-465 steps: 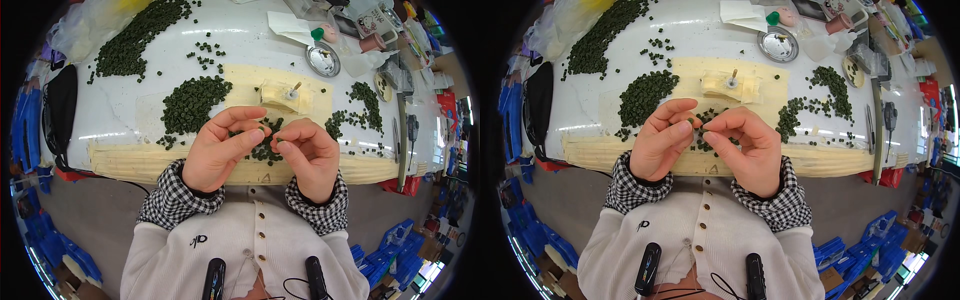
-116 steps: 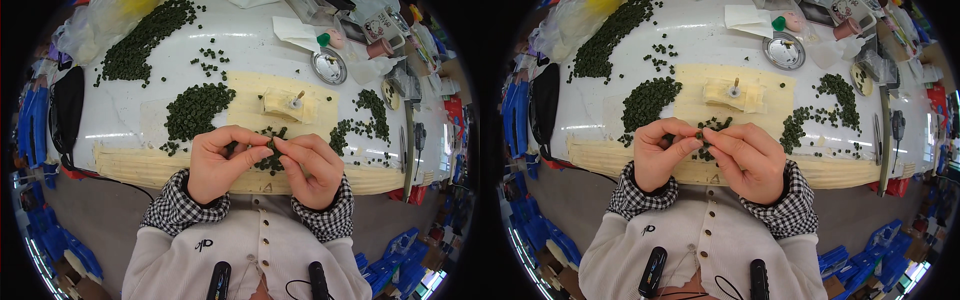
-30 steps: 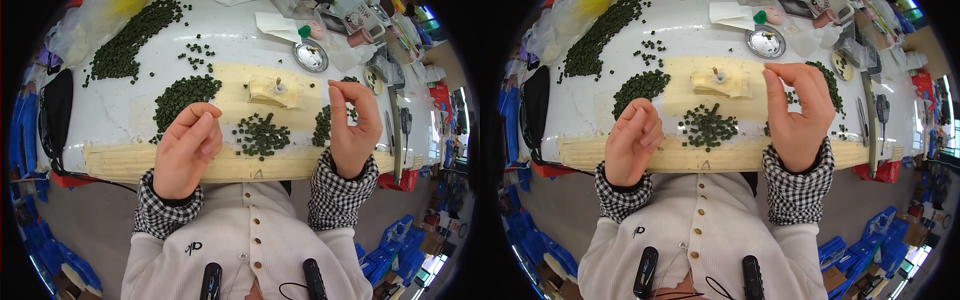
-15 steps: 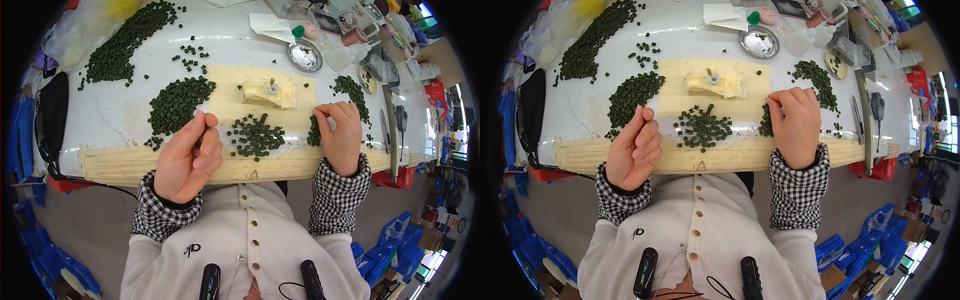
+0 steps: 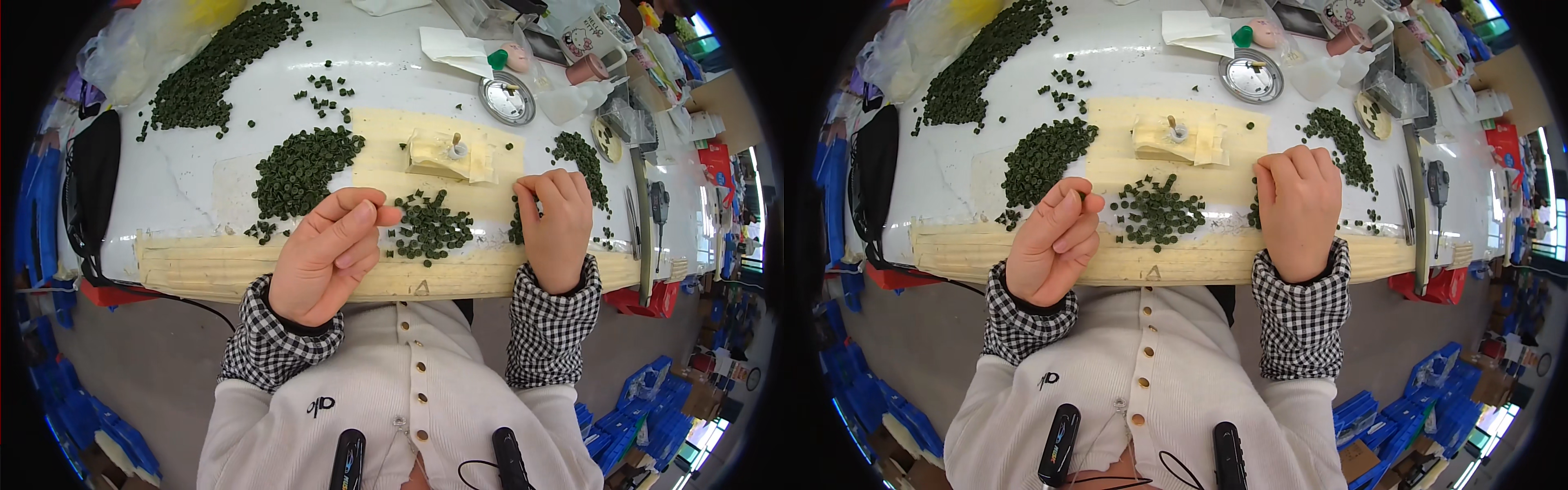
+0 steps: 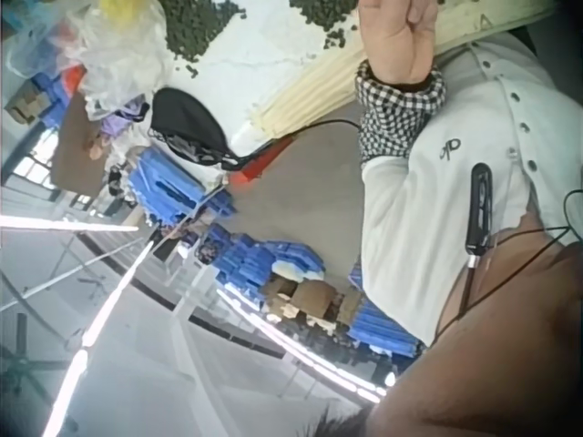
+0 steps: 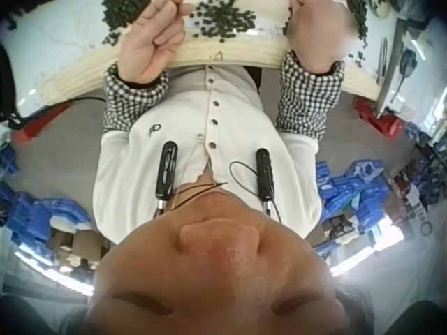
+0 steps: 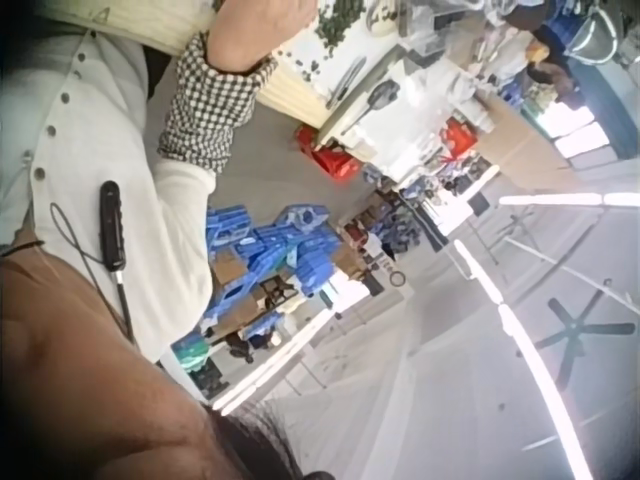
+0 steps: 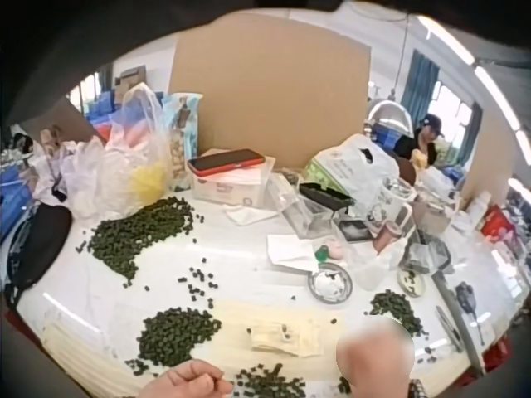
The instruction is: Assembling small green and black plastic pieces at a factory workstation.
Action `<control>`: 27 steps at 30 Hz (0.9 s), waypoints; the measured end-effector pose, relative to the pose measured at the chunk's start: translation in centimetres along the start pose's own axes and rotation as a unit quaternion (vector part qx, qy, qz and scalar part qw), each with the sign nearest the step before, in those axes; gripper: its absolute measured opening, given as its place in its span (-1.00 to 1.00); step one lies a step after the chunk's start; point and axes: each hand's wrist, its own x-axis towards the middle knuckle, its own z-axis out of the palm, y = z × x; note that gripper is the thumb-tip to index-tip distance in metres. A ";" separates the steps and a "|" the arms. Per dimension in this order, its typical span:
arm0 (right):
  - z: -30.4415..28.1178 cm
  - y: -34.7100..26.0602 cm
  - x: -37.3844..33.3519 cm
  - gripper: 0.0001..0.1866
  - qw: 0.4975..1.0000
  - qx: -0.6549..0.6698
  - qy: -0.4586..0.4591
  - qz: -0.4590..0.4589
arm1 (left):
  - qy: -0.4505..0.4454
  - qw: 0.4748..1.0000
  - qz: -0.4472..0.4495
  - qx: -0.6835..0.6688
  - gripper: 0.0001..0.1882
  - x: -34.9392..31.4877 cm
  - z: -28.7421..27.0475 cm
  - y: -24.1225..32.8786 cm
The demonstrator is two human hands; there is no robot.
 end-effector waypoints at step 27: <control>0.2 -7.1 -0.1 -0.85 0.681 0.692 -0.088 0.222 | 0.025 0.986 0.042 0.162 -0.84 1.5 1.1 -1.0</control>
